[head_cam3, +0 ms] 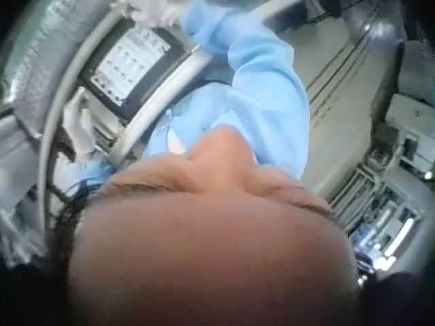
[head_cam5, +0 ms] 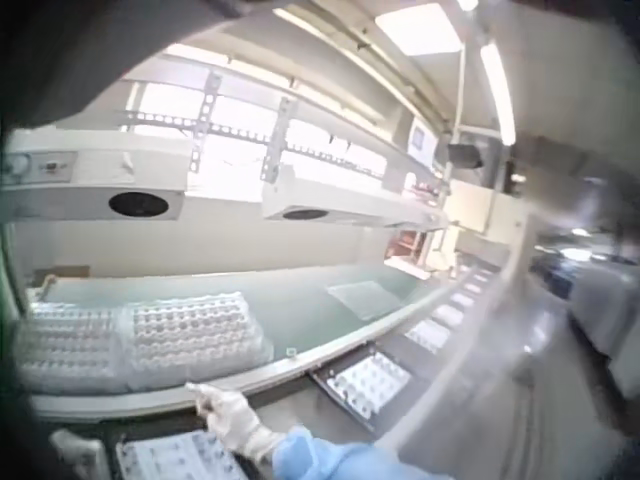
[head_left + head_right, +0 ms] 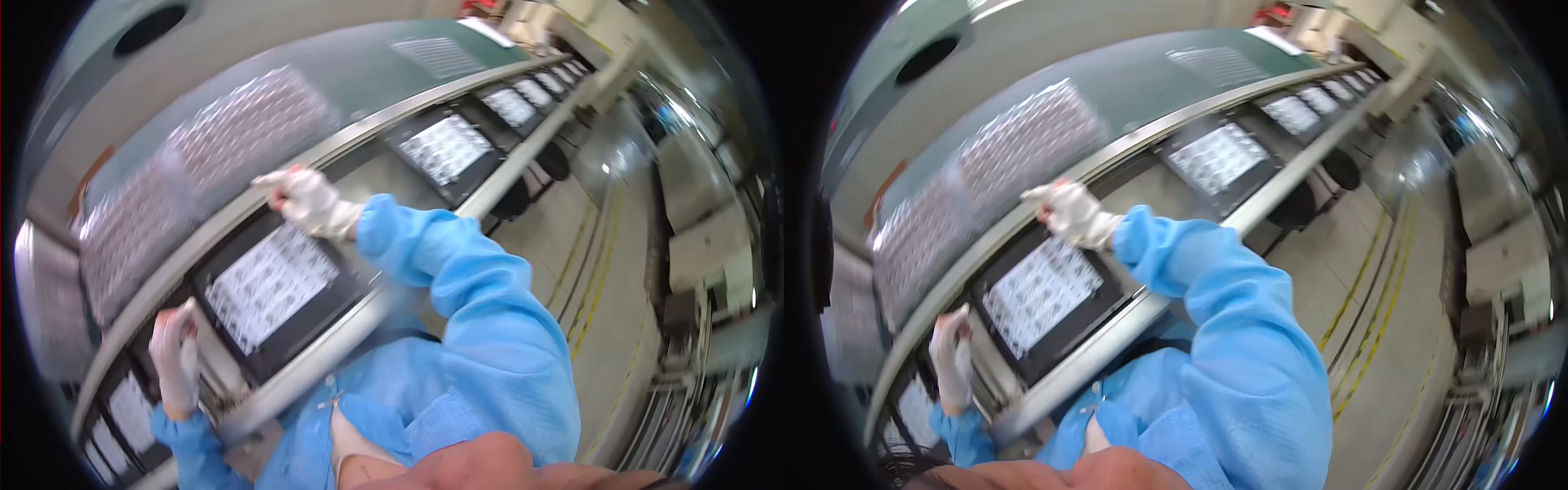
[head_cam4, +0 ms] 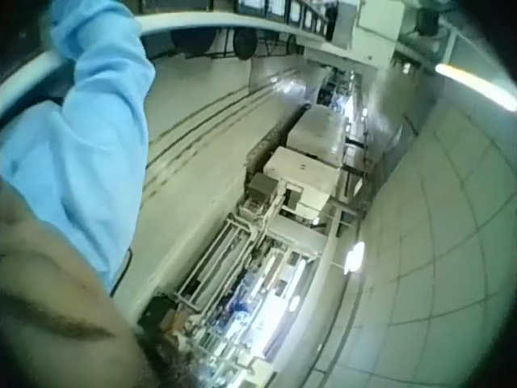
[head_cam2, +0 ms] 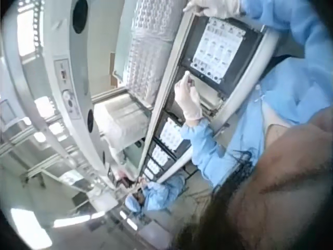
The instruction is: Placing electronic components into sockets on printed circuit boards as they move along an assembly line.
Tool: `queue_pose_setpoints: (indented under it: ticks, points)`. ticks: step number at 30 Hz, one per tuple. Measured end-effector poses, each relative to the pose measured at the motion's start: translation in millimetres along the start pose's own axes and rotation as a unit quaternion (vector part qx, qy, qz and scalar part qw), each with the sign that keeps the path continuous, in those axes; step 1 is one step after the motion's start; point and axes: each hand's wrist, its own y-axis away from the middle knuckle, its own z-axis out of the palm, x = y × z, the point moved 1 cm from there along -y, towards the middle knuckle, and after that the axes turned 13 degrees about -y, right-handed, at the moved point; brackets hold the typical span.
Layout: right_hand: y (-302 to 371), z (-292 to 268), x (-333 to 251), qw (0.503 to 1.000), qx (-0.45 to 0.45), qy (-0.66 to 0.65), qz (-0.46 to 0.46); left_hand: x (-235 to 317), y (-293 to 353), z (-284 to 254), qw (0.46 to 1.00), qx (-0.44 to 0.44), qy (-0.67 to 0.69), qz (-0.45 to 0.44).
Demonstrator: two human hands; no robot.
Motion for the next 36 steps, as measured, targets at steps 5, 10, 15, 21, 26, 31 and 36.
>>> queue_pose_setpoints:
  ticks: [5, 10, 15, 21, 26, 31, 36]
  points:
    - [50, -30, 17, 0.941, 0.127, -0.156, 0.272, 10, -18, 42, 0.999, 0.030, 0.032, -0.027]
    - [38, -27, 36, 0.942, 0.173, -0.079, 0.277, 20, -12, 71, 0.995, 0.055, 0.008, -0.080]
    - [27, -11, 59, 0.969, 0.151, -0.078, 0.181, 20, -33, 88, 0.993, 0.015, -0.113, -0.005]
    - [20, -23, 71, 0.977, 0.131, -0.070, 0.151, 26, -54, 100, 0.989, -0.022, -0.140, 0.030]
    - [19, -34, 69, 0.981, 0.120, -0.045, 0.147, 26, -63, 105, 0.981, -0.035, -0.174, 0.075]
    - [20, -33, 66, 0.985, 0.113, -0.035, 0.127, 23, -68, 104, 0.979, -0.057, -0.174, 0.092]
    - [18, -26, 50, 0.984, 0.101, -0.025, 0.143, 13, -62, 93, 0.994, -0.076, -0.080, 0.017]
